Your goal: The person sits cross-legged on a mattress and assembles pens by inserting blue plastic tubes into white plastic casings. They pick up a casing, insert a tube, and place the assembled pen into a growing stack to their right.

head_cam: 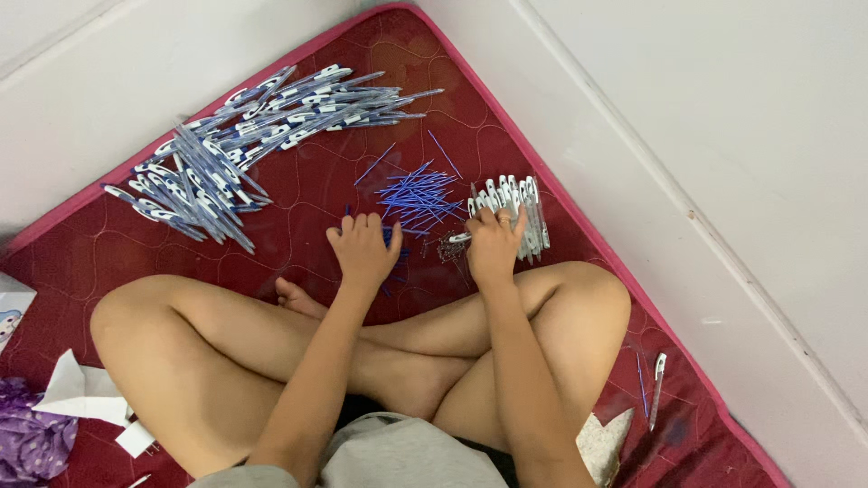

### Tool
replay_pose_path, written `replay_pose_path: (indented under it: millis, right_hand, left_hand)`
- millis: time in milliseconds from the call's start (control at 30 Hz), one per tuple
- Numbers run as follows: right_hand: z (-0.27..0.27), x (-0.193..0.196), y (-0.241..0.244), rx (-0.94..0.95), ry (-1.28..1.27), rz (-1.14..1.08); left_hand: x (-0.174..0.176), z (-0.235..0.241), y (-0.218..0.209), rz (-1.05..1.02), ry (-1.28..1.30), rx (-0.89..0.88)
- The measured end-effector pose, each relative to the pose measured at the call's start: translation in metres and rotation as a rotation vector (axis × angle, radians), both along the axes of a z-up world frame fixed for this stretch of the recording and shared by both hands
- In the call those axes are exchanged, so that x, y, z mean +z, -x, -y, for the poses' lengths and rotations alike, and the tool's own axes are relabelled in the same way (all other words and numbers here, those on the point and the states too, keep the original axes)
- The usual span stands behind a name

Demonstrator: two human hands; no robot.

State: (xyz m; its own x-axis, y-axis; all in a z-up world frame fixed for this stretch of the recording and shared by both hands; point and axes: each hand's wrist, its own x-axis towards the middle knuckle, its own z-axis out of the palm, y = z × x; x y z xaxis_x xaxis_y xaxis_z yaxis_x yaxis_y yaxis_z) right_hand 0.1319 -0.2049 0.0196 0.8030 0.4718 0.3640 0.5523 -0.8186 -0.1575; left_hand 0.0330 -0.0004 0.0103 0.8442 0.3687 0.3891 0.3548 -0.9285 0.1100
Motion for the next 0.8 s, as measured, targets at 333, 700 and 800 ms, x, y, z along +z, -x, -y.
replay_pose_path:
  millis: [333,700,800]
  right_hand:
    - [0.017,0.001,-0.026,-0.448,-0.337,-0.165]
    - [0.016,-0.005,-0.03,-0.548,-0.314,-0.323]
    - [0.014,0.007,-0.029,-0.579,-0.235,-0.375]
  left_hand:
    - [0.023,-0.046,-0.057,-0.197,0.016,0.123]
    - [-0.034,-0.187,-0.072,-0.167,-0.326,0.168]
    - [-0.041,-0.209,-0.085,-0.174,-0.359,0.117]
